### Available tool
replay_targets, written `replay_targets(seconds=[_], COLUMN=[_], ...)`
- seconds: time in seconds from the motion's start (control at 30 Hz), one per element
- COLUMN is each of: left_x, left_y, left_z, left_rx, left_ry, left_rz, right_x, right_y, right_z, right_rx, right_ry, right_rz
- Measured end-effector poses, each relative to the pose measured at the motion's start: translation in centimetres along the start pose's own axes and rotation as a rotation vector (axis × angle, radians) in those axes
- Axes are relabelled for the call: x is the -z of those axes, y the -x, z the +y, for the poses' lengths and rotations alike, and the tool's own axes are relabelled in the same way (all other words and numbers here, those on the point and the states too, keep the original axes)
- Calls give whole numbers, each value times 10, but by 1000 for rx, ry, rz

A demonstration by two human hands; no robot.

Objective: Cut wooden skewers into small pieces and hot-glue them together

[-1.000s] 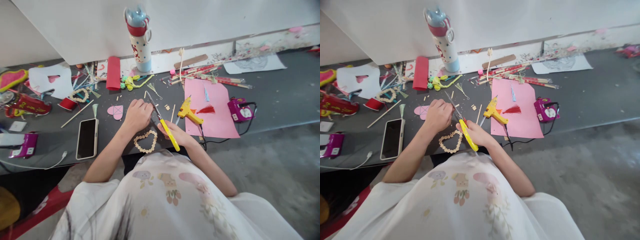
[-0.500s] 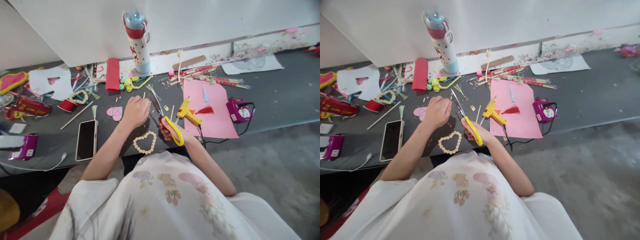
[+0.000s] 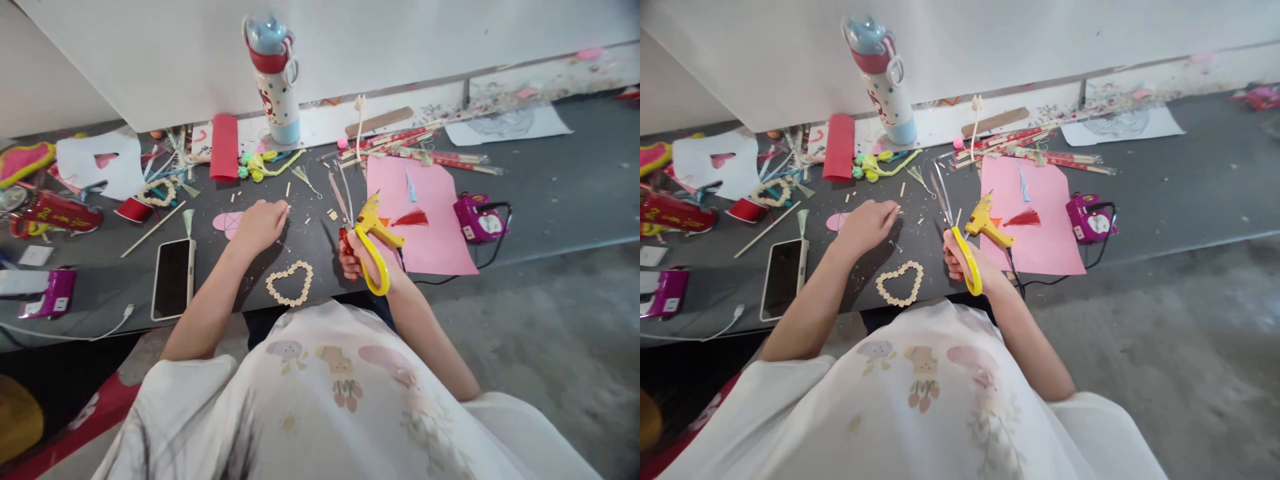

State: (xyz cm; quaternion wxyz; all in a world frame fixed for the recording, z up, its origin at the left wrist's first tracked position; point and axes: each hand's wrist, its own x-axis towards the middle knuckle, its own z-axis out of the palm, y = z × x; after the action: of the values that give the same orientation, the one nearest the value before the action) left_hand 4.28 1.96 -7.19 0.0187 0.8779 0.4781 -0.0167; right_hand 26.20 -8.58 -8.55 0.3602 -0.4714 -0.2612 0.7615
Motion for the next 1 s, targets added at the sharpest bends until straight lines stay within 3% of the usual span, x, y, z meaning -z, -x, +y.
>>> replay_targets(seconds=[0.33,0.53,1.0], left_x=[-11,-17,-22], left_y=[2,-19,-41], left_z=[12,15,11], left_rx=[55,-65,-189], left_ry=[134,263,150], left_rz=[-37,-104,-192], right_x=[6,9,17], right_y=[14,20,24], right_z=[6,9,12], right_rx=[20,17,18], right_ry=[-41,-36,-1], right_rz=[90,111,77])
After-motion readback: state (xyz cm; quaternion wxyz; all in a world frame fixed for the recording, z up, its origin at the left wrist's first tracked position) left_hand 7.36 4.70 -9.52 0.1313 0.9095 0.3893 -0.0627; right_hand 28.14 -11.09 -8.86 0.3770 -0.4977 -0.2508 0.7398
